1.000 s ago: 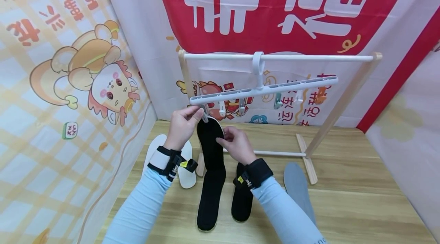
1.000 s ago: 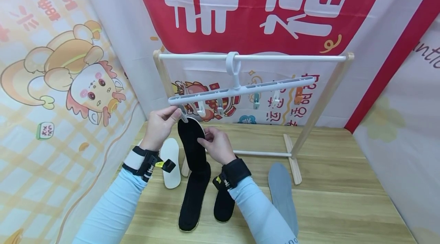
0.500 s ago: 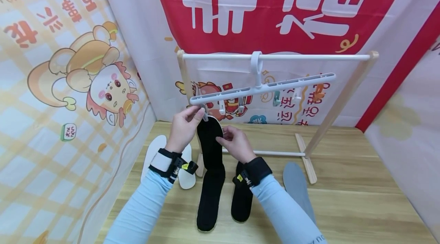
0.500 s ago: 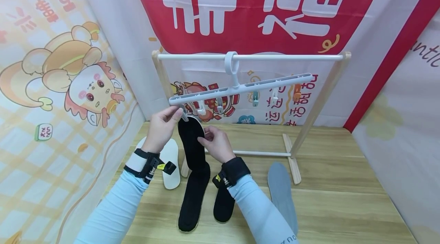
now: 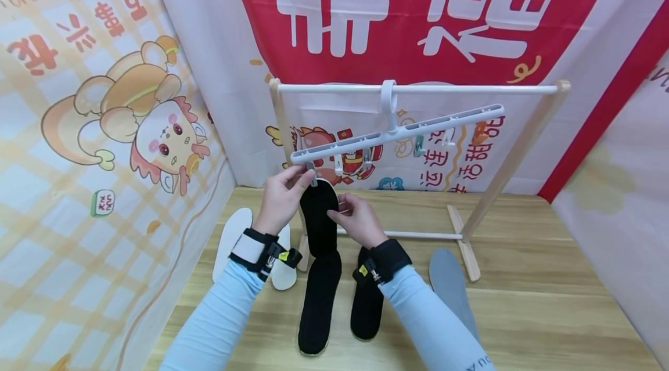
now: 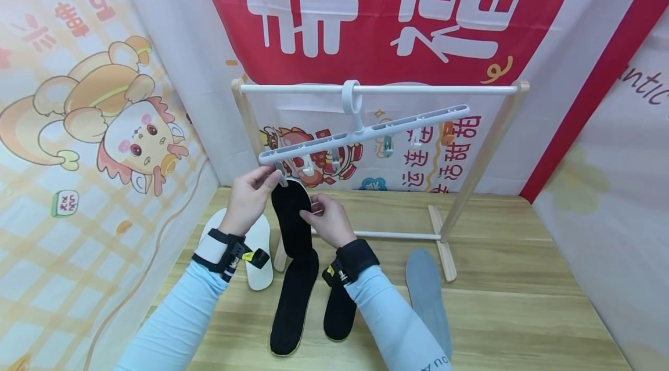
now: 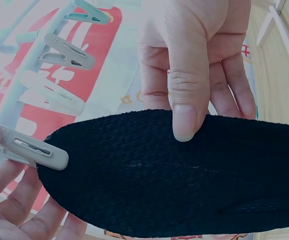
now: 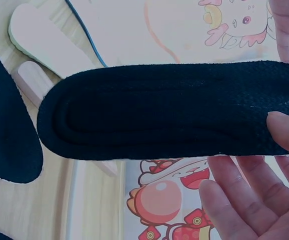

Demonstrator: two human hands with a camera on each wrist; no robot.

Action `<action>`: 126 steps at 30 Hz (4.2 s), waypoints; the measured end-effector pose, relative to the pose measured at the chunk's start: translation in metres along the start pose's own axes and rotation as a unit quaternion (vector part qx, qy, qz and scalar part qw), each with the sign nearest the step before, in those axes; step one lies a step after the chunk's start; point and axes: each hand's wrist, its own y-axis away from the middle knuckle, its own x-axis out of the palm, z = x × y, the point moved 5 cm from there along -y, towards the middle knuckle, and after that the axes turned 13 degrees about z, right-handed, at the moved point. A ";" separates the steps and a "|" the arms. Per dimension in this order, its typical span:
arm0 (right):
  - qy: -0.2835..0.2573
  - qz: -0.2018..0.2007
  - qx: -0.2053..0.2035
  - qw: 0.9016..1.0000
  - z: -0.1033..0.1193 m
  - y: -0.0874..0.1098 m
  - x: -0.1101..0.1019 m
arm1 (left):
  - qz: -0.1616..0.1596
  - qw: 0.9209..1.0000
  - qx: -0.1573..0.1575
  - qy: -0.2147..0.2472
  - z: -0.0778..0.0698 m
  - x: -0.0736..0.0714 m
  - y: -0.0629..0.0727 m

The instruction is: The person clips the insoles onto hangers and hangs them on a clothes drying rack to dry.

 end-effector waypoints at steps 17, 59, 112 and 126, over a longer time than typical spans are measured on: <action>-0.015 0.017 0.004 1.000 0.003 -0.002 -0.001 | -0.010 1.000 0.002 0.006 0.009 -0.004 -0.002; -0.019 0.015 -0.019 1.000 0.002 0.025 -0.039 | -0.018 1.000 -0.015 -0.008 -0.007 -0.012 0.009; 0.037 -0.096 0.099 0.990 -0.101 0.145 -0.103 | -0.078 0.996 -0.010 -0.036 0.069 -0.011 0.107; 0.027 -0.101 0.166 0.981 -0.136 0.184 -0.109 | -0.064 0.997 -0.036 -0.012 0.048 0.032 0.136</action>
